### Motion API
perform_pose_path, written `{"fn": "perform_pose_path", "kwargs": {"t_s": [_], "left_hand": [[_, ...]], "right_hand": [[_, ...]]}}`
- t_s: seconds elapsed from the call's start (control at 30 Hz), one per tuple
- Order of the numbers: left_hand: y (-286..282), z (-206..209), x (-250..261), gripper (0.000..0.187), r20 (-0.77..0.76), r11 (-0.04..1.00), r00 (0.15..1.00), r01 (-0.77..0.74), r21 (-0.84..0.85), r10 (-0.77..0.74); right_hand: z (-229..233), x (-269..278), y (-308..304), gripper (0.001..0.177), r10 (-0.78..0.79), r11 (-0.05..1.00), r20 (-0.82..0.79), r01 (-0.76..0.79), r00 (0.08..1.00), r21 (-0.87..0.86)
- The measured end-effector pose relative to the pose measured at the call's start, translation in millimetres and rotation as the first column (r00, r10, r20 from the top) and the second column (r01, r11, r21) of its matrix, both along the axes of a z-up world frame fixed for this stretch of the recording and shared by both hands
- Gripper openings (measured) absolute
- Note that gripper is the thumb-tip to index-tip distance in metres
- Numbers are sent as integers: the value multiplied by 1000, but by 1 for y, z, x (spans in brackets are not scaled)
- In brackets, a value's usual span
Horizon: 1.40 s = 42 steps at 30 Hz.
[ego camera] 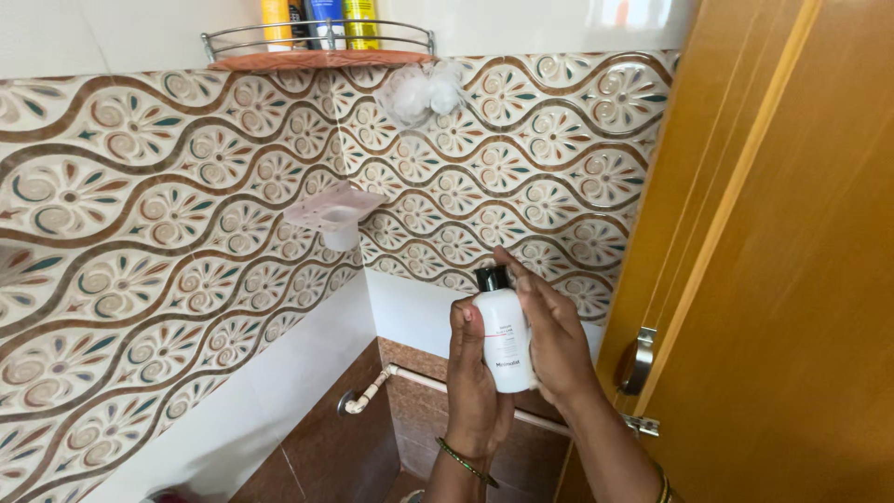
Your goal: The person wipes the exterior of a blue tube and a white bottle with a cloth, then places them on a wall-mounted bathroom shelf. The actions are performed in a bathroom with patterned tiles and a squat toilet.
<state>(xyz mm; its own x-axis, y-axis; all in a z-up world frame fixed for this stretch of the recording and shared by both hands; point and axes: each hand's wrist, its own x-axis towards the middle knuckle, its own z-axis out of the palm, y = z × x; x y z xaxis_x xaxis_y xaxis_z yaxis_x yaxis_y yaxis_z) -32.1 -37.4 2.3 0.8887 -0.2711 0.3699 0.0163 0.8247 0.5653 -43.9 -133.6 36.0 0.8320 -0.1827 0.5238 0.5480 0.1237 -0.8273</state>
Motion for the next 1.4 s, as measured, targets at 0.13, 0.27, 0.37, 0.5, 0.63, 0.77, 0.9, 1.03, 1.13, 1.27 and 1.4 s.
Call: {"fn": "perform_pose_path", "kwargs": {"t_s": [0.13, 0.27, 0.37, 0.5, 0.63, 0.77, 0.9, 1.03, 1.13, 1.27, 1.4], "left_hand": [[-17, -2, -4, 37, -22, 999, 999, -44, 17, 45], [-32, -1, -10, 43, 6, 975, 984, -176, 133, 176], [-48, 3, -20, 47, 117, 932, 955, -294, 213, 274], [-69, 13, -35, 52, 161, 906, 941, -332, 262, 298], [-93, 18, -48, 62, 177, 899, 935, -345, 270, 306], [-113, 16, -46, 80, 139, 945, 950, -297, 139, 279], [-137, 11, -43, 91, 157, 980, 974, -143, -138, 164], [-159, 5, -54, 94, 147, 977, 966, -206, -55, 212], [-171, 3, -65, 92, 131, 974, 968, -200, -106, 213], [-170, 1, -77, 96, 207, 957, 935, -276, -92, 289], [-160, -3, -80, 101, 211, 943, 919, -327, -65, 334]], "right_hand": [[-1, -4, -4, 48, -168, 985, -40, 170, 985, 25], [-21, -23, 5, 47, -401, 912, 160, 410, 902, -27], [-29, -44, 1, 44, -494, 804, 454, 588, 742, -86], [-24, -60, -21, 40, -500, 726, 574, 676, 648, -131], [-24, -74, -52, 37, -423, 661, 698, 723, 578, -198], [-32, -93, -75, 35, -307, 610, 753, 728, 582, -314], [-26, -97, -104, 32, -231, 591, 796, 730, 560, -343], [-5, -100, -134, 32, -210, 642, 727, 653, 654, -402], [9, -107, -149, 34, -163, 686, 655, 562, 738, -463], [8, -121, -147, 38, -154, 656, 655, 572, 739, -492], [-13, -141, -130, 38, -174, 647, 702, 618, 691, -448]]}}
